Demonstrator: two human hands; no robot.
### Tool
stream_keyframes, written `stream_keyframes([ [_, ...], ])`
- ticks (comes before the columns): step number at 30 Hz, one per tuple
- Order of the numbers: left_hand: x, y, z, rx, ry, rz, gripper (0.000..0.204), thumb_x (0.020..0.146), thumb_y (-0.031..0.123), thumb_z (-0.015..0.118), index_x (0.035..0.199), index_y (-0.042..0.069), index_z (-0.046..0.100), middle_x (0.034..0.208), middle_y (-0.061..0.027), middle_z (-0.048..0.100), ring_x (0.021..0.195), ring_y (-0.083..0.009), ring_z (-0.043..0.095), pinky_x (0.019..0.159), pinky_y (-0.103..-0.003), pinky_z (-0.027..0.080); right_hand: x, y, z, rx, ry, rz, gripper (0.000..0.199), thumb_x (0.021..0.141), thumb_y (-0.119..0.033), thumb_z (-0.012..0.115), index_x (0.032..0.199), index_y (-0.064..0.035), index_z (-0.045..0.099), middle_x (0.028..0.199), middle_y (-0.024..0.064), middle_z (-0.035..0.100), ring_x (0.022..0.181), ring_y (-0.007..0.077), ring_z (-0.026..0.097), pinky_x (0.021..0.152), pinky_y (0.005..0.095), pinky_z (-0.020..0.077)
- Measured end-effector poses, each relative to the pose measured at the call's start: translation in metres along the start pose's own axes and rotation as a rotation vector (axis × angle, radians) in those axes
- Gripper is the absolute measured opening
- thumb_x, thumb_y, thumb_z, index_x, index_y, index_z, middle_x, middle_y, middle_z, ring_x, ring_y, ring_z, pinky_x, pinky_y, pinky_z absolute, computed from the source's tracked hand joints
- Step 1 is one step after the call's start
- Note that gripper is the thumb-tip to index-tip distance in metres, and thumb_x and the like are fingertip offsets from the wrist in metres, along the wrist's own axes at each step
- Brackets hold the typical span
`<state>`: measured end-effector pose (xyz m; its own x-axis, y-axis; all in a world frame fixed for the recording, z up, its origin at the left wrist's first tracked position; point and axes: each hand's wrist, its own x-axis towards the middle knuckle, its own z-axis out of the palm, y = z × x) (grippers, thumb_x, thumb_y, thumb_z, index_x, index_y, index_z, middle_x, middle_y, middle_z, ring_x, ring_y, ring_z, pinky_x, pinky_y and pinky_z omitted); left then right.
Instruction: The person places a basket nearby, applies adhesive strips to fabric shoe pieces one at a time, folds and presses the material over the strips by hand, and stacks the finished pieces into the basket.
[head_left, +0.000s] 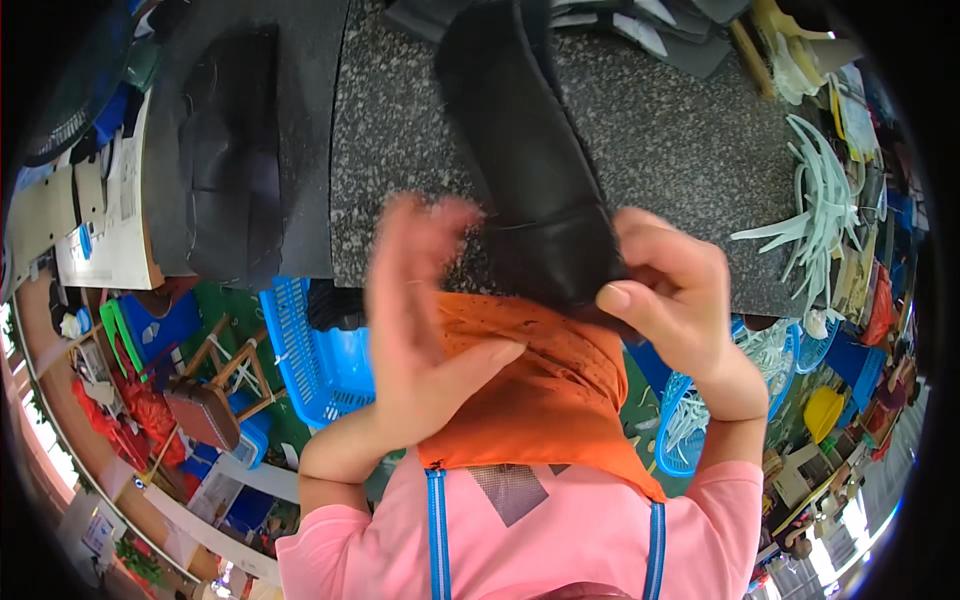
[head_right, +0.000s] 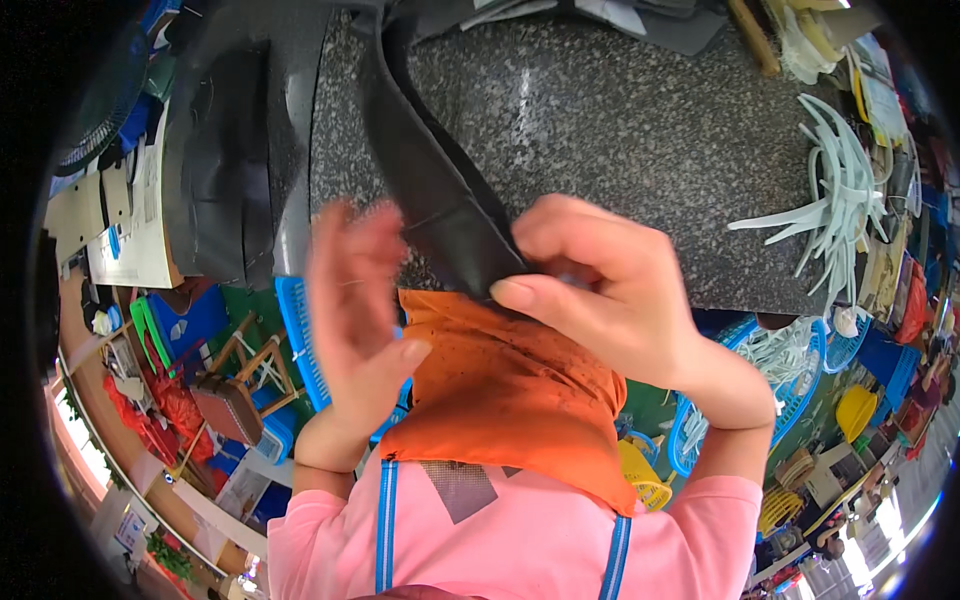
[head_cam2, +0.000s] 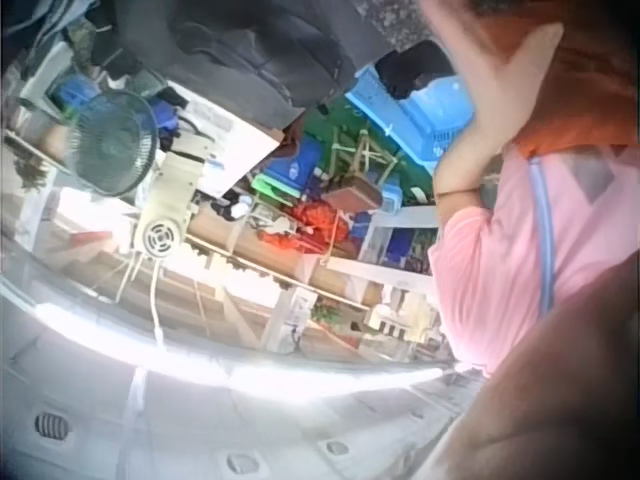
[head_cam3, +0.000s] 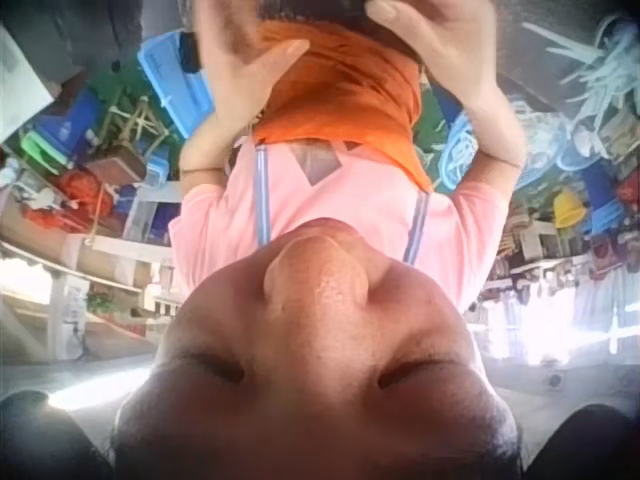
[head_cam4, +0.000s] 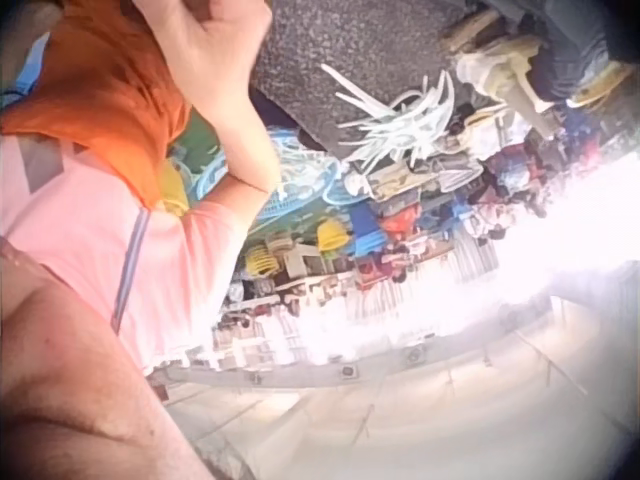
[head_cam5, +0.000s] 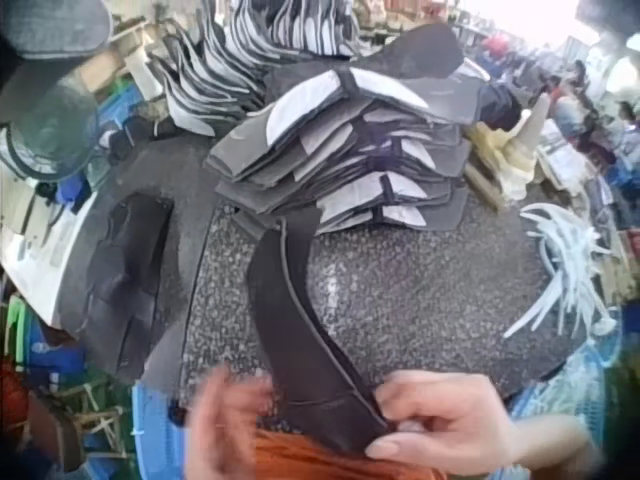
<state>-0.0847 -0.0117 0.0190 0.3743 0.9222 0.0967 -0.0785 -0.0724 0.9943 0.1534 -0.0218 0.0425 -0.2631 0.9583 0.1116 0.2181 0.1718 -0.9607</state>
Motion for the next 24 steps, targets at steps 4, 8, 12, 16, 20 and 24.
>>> stream_keyframes([
  [4, 0.021, 0.027, 0.006, -0.312, 0.082, -0.553, 0.087, 0.079, -0.008, 0.072, 0.152, -0.003, 0.025, 0.147, -0.0157, 0.042, 0.133, -0.0216, 0.045, 0.111, -0.035, 0.036, -0.001, 0.013, 0.019, 0.826, 0.050, 0.493, 0.019, 0.096, -0.016, 0.065, 0.102, 0.0021, 0.066, 0.097, 0.0081, 0.066, 0.085, 0.0146, 0.063, 0.079, 0.0262, 0.0496],
  [8, 0.062, 0.054, -0.060, 0.165, 0.213, -0.130, 0.078, 0.074, -0.006, 0.068, 0.146, -0.006, 0.039, 0.146, -0.0160, 0.047, 0.130, -0.0217, 0.050, 0.109, -0.034, 0.040, -0.016, 0.021, -0.009, 0.260, -0.049, 0.225, 0.026, 0.094, -0.012, 0.064, 0.115, 0.0027, 0.066, 0.104, 0.0116, 0.066, 0.099, 0.0211, 0.065, 0.084, 0.0302, 0.0508],
  [12, 0.115, 0.015, -0.116, 1.668, 0.557, 0.324, 0.072, 0.078, 0.016, 0.078, 0.141, 0.004, 0.048, 0.128, -0.0190, 0.056, 0.119, -0.0342, 0.053, 0.103, -0.045, 0.039, -0.050, 0.012, -0.055, -0.927, 0.110, 0.240, 0.027, 0.084, -0.003, 0.063, 0.110, -0.0010, 0.067, 0.111, 0.0142, 0.065, 0.096, 0.0303, 0.065, 0.082, 0.0381, 0.0519],
  [16, 0.195, 0.015, -0.014, 1.011, 0.090, 0.729, 0.071, 0.081, 0.029, 0.077, 0.141, 0.007, 0.047, 0.142, -0.0277, 0.044, 0.134, -0.0438, 0.039, 0.110, -0.050, 0.033, -0.087, 0.039, -0.088, -1.412, 0.362, 0.431, 0.024, 0.083, -0.002, 0.060, 0.107, -0.0026, 0.066, 0.108, 0.0117, 0.064, 0.094, 0.0321, 0.065, 0.079, 0.0418, 0.0514],
  [20, 0.271, 0.020, 0.023, 0.956, 0.102, 0.845, 0.061, 0.085, 0.019, 0.072, 0.142, 0.012, 0.052, 0.134, -0.0184, 0.058, 0.130, -0.0361, 0.049, 0.110, -0.041, 0.034, -0.099, 0.061, -0.096, -1.091, 0.614, 0.364, 0.017, 0.079, 0.000, 0.066, 0.095, -0.0037, 0.066, 0.097, 0.0106, 0.065, 0.091, 0.0306, 0.063, 0.079, 0.0397, 0.0500],
  [24, 0.249, 0.055, 0.014, 0.653, -0.091, 0.567, 0.042, 0.083, 0.005, 0.065, 0.125, 0.009, 0.066, 0.119, -0.0089, 0.068, 0.114, -0.0216, 0.061, 0.101, -0.031, 0.042, -0.089, 0.056, -0.080, -0.853, 0.768, 0.138, 0.020, 0.077, 0.004, 0.065, 0.094, -0.0052, 0.067, 0.101, 0.0048, 0.070, 0.110, 0.0290, 0.056, 0.096, 0.0394, 0.0432],
])
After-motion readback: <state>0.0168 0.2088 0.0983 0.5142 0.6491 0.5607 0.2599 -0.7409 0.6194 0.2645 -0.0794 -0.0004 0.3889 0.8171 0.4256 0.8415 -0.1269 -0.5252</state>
